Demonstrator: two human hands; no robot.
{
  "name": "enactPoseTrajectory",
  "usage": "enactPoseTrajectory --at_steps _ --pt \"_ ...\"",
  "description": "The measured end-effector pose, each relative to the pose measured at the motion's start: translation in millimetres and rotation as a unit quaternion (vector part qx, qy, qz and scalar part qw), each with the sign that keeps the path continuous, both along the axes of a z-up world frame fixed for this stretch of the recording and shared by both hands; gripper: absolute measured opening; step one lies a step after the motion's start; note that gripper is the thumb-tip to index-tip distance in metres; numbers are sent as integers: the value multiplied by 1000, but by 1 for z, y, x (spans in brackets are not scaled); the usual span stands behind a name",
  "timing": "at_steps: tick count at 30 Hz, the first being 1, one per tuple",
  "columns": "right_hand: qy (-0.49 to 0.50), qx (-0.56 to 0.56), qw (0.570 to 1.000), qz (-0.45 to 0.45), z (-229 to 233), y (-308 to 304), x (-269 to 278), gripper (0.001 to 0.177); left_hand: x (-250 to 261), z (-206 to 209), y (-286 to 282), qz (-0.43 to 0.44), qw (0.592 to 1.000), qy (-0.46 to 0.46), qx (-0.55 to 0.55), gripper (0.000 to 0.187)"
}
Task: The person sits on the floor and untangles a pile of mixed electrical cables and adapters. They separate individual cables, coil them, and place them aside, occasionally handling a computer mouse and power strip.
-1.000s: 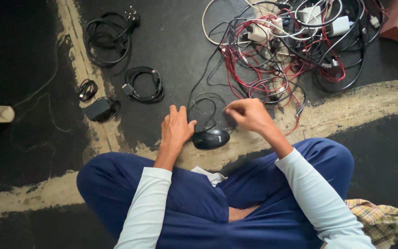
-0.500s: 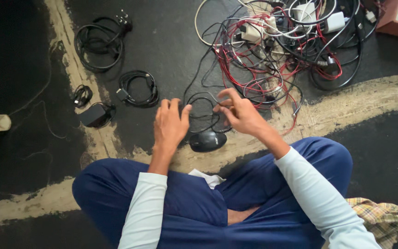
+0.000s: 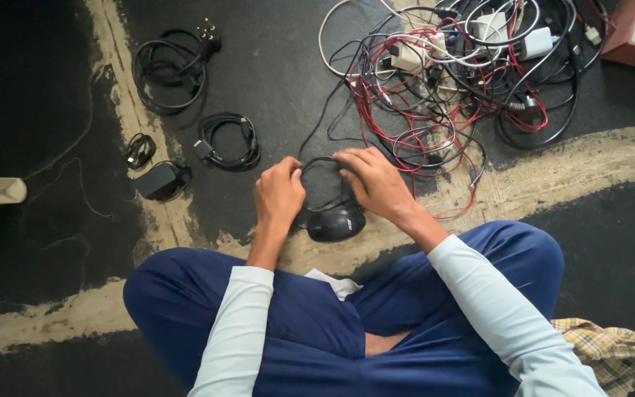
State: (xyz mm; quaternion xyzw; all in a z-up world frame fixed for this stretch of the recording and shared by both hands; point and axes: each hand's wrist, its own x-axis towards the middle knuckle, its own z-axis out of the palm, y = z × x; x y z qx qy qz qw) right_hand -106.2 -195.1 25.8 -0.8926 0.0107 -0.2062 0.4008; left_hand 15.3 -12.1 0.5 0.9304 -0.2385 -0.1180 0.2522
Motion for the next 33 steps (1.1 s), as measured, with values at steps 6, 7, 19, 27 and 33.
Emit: enactPoseTrajectory --at_steps 6,7,19,27,33 --pt "-39 -69 983 -164 7 -42 -19 22 4 -18 17 30 981 -10 193 18" --pt "-27 -87 975 -205 4 -59 -26 16 6 -20 18 24 975 0 219 18" --pt "204 80 908 -358 -55 -150 -40 18 11 5 13 10 964 54 260 31" --pt "171 100 901 -385 -55 -164 -41 18 10 18 6 9 982 31 189 27" --pt "4 269 919 -287 -36 -151 -43 27 3 38 -15 -27 999 -14 -45 15"
